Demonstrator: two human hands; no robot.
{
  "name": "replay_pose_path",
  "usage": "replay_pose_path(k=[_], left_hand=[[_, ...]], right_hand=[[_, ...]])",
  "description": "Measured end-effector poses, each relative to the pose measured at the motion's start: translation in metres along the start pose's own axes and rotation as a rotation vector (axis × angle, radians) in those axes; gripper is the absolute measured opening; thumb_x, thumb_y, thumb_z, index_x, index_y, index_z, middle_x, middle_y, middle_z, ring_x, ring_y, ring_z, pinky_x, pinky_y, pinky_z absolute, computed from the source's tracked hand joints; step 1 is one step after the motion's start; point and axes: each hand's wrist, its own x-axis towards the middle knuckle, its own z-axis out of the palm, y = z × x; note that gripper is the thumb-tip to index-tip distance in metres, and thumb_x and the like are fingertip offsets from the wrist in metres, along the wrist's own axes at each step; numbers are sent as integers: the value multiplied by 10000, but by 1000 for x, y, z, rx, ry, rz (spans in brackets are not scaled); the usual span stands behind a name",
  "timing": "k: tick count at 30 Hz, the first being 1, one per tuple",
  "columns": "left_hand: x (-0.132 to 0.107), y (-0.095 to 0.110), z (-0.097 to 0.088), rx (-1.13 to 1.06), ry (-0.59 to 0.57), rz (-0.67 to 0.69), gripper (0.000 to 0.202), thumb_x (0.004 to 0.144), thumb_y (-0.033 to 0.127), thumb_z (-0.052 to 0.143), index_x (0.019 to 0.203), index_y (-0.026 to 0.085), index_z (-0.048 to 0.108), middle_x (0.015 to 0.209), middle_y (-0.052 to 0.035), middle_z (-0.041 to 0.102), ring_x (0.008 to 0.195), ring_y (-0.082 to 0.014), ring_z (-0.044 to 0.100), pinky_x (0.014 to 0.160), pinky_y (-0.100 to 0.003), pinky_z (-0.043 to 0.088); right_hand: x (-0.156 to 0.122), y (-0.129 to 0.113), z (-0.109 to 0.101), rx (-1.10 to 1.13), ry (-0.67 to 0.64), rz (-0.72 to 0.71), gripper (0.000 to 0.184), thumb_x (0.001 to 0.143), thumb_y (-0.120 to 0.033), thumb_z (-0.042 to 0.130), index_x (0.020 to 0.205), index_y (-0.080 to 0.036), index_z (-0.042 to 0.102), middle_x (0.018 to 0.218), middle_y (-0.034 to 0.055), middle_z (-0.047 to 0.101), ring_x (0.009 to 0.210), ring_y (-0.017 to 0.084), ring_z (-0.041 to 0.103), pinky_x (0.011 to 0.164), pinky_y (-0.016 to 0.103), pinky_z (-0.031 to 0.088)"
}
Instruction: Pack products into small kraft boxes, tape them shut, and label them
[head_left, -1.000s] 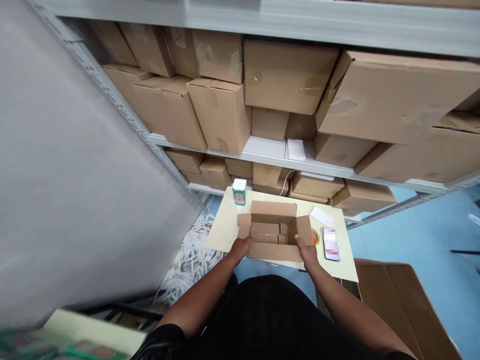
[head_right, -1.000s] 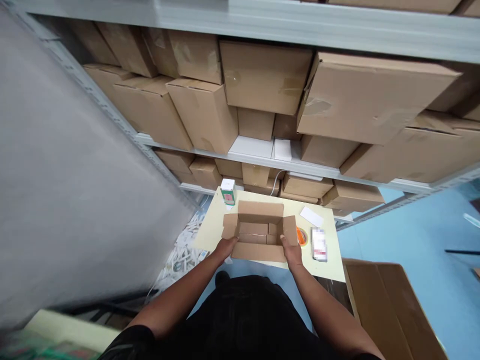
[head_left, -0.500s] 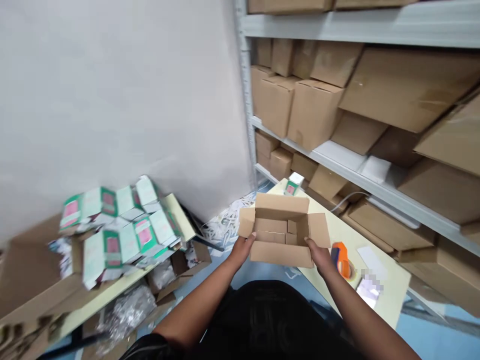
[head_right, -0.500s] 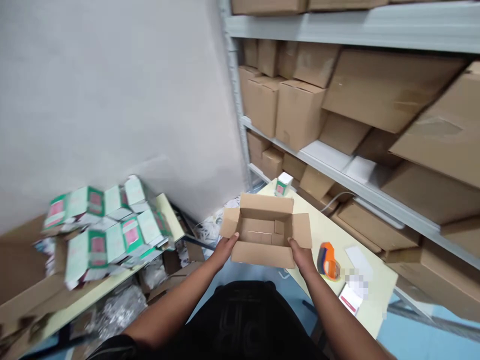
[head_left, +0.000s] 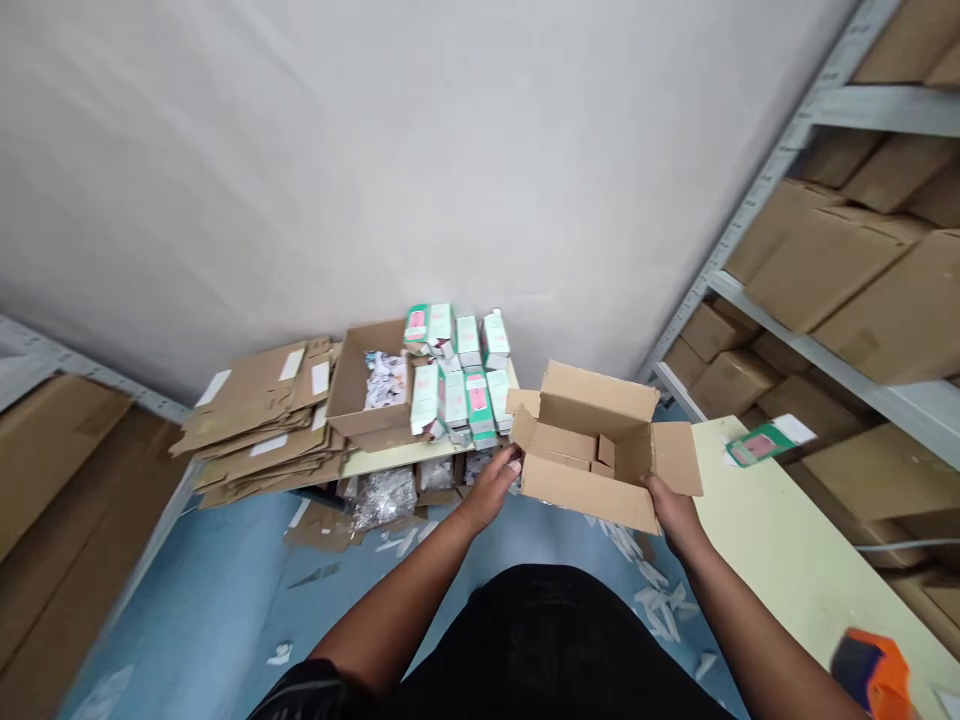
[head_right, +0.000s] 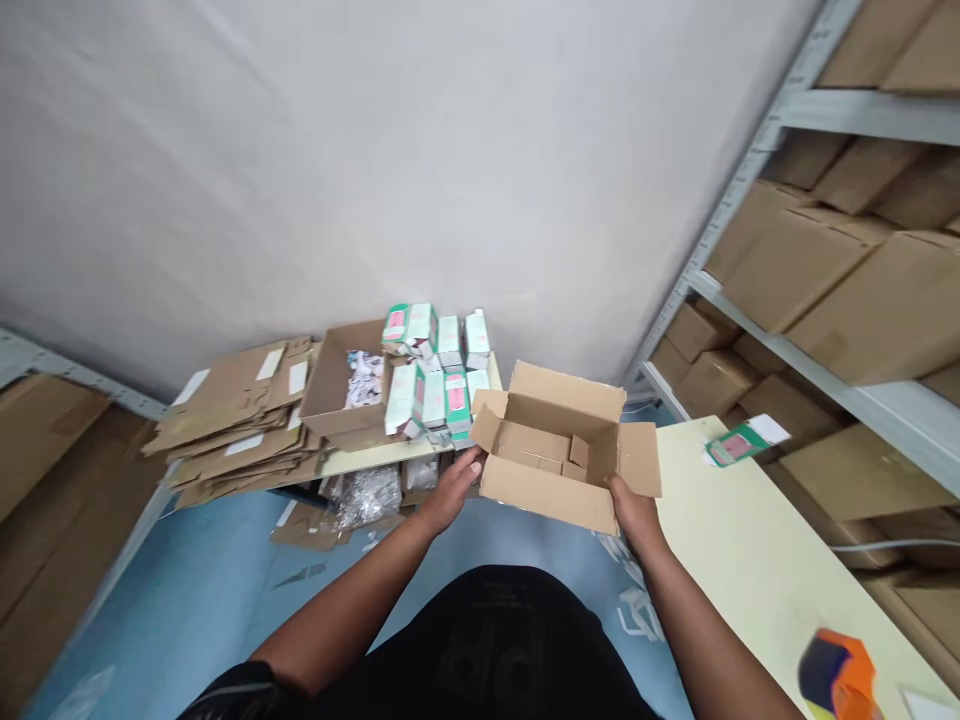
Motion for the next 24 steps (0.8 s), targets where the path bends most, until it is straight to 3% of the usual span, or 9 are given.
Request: replay_pose_path(k=[3, 6, 8, 13, 18, 21, 24], left_hand=[[-12, 3, -75, 35, 132, 3, 516, 893, 552, 589, 1222, 176, 718, 1236, -119, 734, 1219, -309, 643, 1084, -434, 471], [-11, 13, -151, 149, 386, -10, 387, 885, 481, 585, 1070, 185, 753, 1097, -94, 774, 1087, -279, 694, 1012, -401, 506], [-2, 23, -199, 278, 511, -30, 362, 881, 456, 588, 1072, 193, 749, 1066, -72, 780, 1043, -263, 700, 959, -363, 517], [45, 39, -298, 713, 577, -141, 303, 886, 377, 596, 1090, 209, 744, 1061, -45, 777, 998, -228, 682, 881, -285, 493], [114, 19, -351, 895, 425, -427, 326, 786, 362, 730, 1059, 184, 745, 1184, -142, 748, 1115, -304, 660, 930, -335, 464], [153, -2, -361, 865, 384, -540, 340, 603, 319, 868, 884, 164, 756, 1074, -204, 766, 1096, -376, 674, 943, -396, 471], [185, -26, -360, 797, 391, -567, 423, 503, 327, 929, 847, 150, 757, 988, -242, 767, 1110, -440, 677, 971, -473, 472]], right_hand=[[-13, -29, 44, -31, -23, -69, 647, 725, -433, 672, 1319, -179, 640, 1307, 97, 714, 1191, 298, 660, 933, 323, 559], [-26, -61, 79, -52, -64, -109, 641, 714, -432, 667, 1307, -188, 648, 1301, 98, 717, 1172, 303, 667, 905, 318, 561], [-33, -81, 98, -82, -101, -131, 640, 703, -440, 665, 1290, -185, 659, 1278, 103, 725, 1171, 314, 663, 902, 329, 556], [-30, -118, 136, -183, -177, -116, 552, 691, -452, 664, 1156, -163, 725, 1198, 136, 747, 1128, 342, 673, 897, 370, 540], [4, -142, 176, -201, -295, -196, 484, 678, -449, 657, 1085, -206, 754, 1158, 120, 759, 1132, 339, 669, 908, 381, 535], [32, -159, 197, -207, -355, -253, 517, 671, -448, 652, 1122, -216, 751, 1157, 120, 757, 1157, 342, 658, 952, 400, 523], [61, -177, 210, -239, -411, -256, 537, 666, -463, 647, 1129, -209, 747, 1174, 132, 751, 1151, 349, 660, 930, 410, 527]])
